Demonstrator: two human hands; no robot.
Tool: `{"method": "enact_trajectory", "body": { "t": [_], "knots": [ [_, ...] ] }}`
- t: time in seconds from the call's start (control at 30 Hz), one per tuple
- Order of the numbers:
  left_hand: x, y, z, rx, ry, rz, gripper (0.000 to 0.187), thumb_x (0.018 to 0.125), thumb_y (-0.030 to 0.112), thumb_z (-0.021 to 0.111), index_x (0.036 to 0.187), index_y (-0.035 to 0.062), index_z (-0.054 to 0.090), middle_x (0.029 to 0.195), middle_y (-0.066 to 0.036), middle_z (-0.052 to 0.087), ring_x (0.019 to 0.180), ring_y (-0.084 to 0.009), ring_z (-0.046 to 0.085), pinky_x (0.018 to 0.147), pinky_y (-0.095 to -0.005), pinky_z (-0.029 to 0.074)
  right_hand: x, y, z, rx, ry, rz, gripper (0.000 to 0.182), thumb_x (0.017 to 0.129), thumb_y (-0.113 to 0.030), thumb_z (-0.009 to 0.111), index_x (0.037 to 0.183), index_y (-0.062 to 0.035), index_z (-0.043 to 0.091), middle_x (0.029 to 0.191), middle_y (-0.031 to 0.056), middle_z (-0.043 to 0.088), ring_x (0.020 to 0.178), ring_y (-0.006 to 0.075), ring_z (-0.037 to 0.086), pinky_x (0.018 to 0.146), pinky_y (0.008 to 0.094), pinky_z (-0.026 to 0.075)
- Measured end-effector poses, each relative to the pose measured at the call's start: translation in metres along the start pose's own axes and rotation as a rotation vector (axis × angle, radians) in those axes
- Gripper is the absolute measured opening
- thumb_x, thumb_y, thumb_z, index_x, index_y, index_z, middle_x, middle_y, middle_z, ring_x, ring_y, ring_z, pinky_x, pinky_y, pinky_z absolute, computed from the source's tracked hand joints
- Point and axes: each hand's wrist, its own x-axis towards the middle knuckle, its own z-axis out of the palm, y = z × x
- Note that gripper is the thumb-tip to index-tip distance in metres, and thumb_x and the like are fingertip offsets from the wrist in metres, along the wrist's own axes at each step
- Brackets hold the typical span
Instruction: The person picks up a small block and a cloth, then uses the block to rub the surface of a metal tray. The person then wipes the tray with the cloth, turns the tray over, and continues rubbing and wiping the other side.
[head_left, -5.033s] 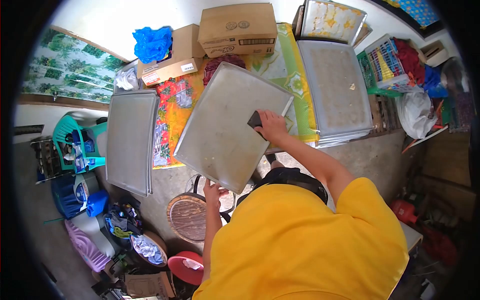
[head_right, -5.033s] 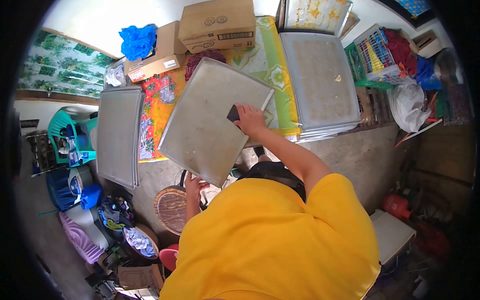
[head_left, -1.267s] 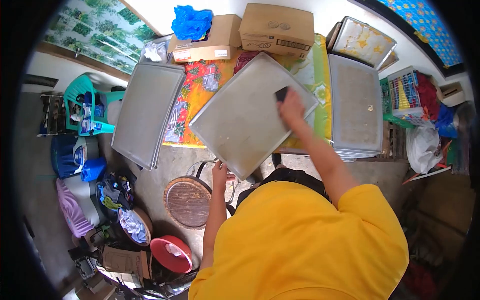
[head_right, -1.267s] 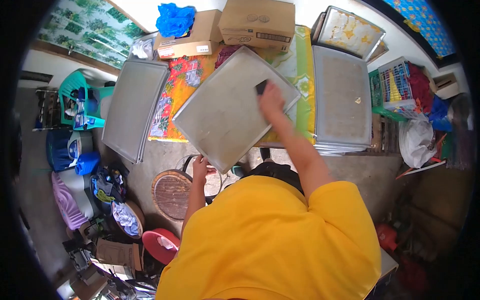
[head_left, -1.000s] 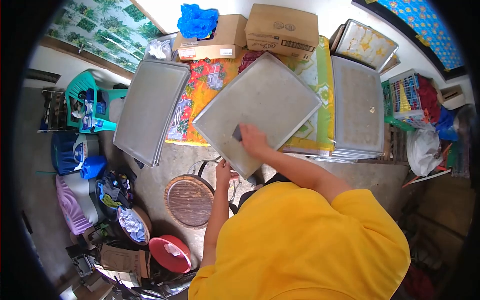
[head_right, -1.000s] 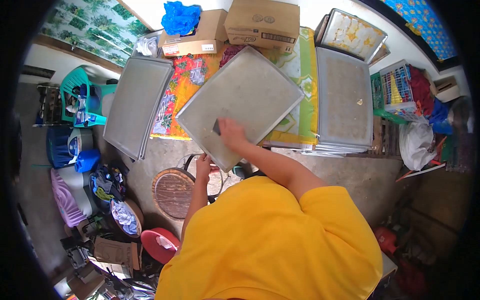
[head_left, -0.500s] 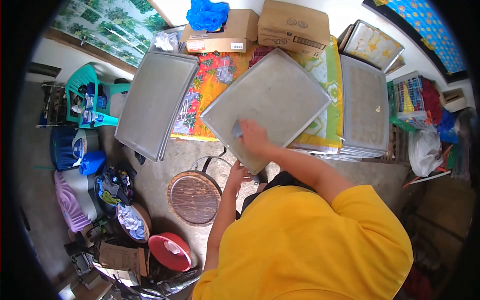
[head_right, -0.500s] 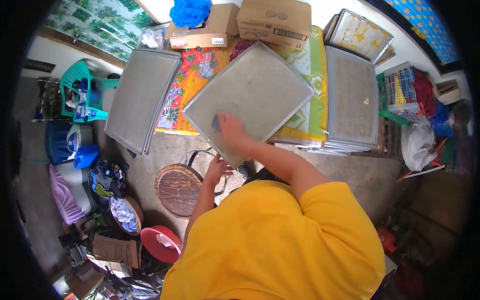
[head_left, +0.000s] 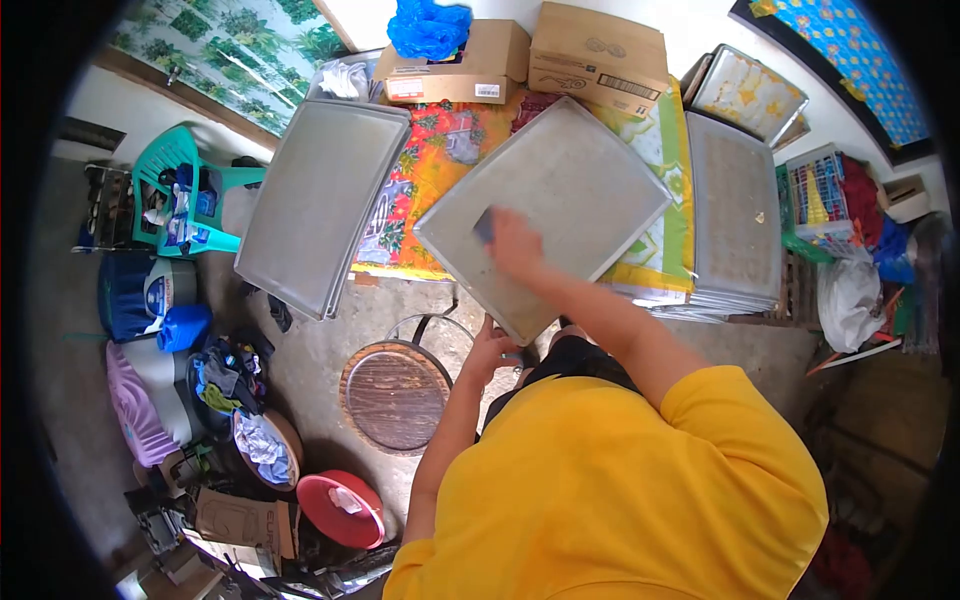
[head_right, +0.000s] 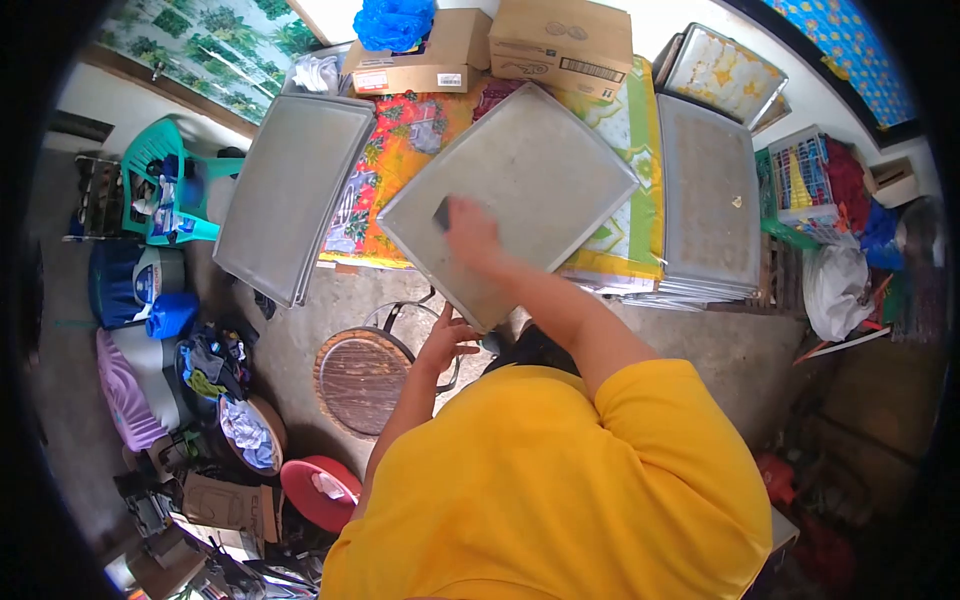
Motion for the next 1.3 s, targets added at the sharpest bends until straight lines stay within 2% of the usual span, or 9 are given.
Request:
{"method": "enact_trajectory", "body": {
  "t": [0.07,0.23,0.37,0.63,0.77,0.97,1.07,1.1,1.3],
  "knots": [
    [0.001,-0.004,-0.001,-0.007,-0.001,-0.001,0.097,0.077,0.003,0.058,0.152,0.0202,-0.001,0.105,-0.012,0.058,0.087,-0.0229,0.062,0.069,-0.0395,0.055,0.039,0.026,-0.035,-0.028,0.057,0.198,0.075,0.076,-0.031,0.072,0.134,-0.0029,0.036,0.112,0.0120,0.052,0.105,0.0285,0.055,0.077,0.0428,0.053],
    [0.003,-0.001,0.005,0.006,0.026,-0.006,0.099,0.079,0.004,0.058,0.152,0.0206,-0.007,0.105,-0.013,0.057,0.086,-0.0238,0.062,0.069,-0.0382,0.054,0.059,0.009,-0.021,0.003,0.004,0.218,0.077,0.073,-0.036,0.074,0.134,-0.0047,0.038,0.114,0.0092,0.051,0.106,0.0256,0.054,0.078,0.0426,0.053],
    [0.007,-0.005,0.006,-0.008,0.069,-0.048,0.099,0.081,0.005,0.058,0.151,0.0199,-0.011,0.107,-0.015,0.058,0.088,-0.0260,0.063,0.070,-0.0397,0.054,0.001,-0.043,0.003,0.058,-0.167,-0.253,0.077,0.073,-0.033,0.074,0.133,-0.0025,0.038,0.113,0.0134,0.052,0.108,0.0302,0.054,0.080,0.0452,0.052],
    [0.012,-0.017,0.014,-0.046,0.191,0.008,0.094,0.083,0.005,0.054,0.151,0.0187,-0.010,0.106,-0.016,0.060,0.081,-0.0281,0.066,0.066,-0.0392,0.056,0.116,-0.008,-0.014,0.121,0.022,-0.035,0.068,0.075,-0.031,0.074,0.127,-0.0025,0.040,0.111,0.0125,0.054,0.104,0.0291,0.055,0.079,0.0452,0.051],
    [0.010,-0.014,0.019,-0.087,0.213,0.019,0.094,0.082,0.000,0.051,0.151,0.0182,-0.010,0.102,-0.016,0.061,0.076,-0.0259,0.067,0.062,-0.0362,0.056,0.082,-0.034,0.019,0.107,-0.074,-0.374,0.070,0.076,-0.032,0.072,0.130,-0.0021,0.039,0.114,0.0138,0.053,0.106,0.0309,0.055,0.081,0.0449,0.051],
    [0.012,-0.017,0.019,-0.138,0.216,0.046,0.094,0.081,-0.001,0.052,0.152,0.0188,-0.007,0.097,-0.016,0.063,0.072,-0.0246,0.067,0.061,-0.0351,0.056,0.107,-0.046,0.003,0.162,-0.133,-0.223,0.074,0.073,-0.031,0.076,0.130,-0.0036,0.039,0.111,0.0120,0.053,0.110,0.0281,0.054,0.080,0.0437,0.052],
    [0.016,-0.019,0.017,-0.151,0.210,0.051,0.095,0.080,-0.001,0.053,0.152,0.0200,-0.006,0.099,-0.016,0.064,0.071,-0.0242,0.068,0.059,-0.0343,0.056,0.086,-0.047,0.008,0.085,-0.147,-0.578,0.072,0.072,-0.031,0.077,0.128,-0.0048,0.040,0.112,0.0106,0.053,0.108,0.0275,0.054,0.076,0.0429,0.053],
    [0.017,-0.020,0.016,-0.155,0.205,0.058,0.095,0.080,-0.001,0.053,0.152,0.0202,-0.006,0.099,-0.016,0.064,0.071,-0.0240,0.068,0.059,-0.0339,0.055,0.081,-0.052,0.002,0.044,-0.255,-0.572,0.070,0.070,-0.028,0.078,0.125,-0.0052,0.042,0.113,0.0105,0.054,0.108,0.0279,0.054,0.080,0.0433,0.051],
    [0.015,-0.025,0.013,-0.166,0.195,0.069,0.096,0.079,-0.001,0.054,0.152,0.0188,-0.006,0.097,-0.015,0.065,0.070,-0.0235,0.068,0.057,-0.0320,0.055,0.100,-0.047,0.000,0.016,-0.151,-0.504,0.068,0.071,-0.028,0.077,0.125,-0.0019,0.044,0.112,0.0123,0.055,0.108,0.0277,0.055,0.077,0.0409,0.053]
  ]
}}
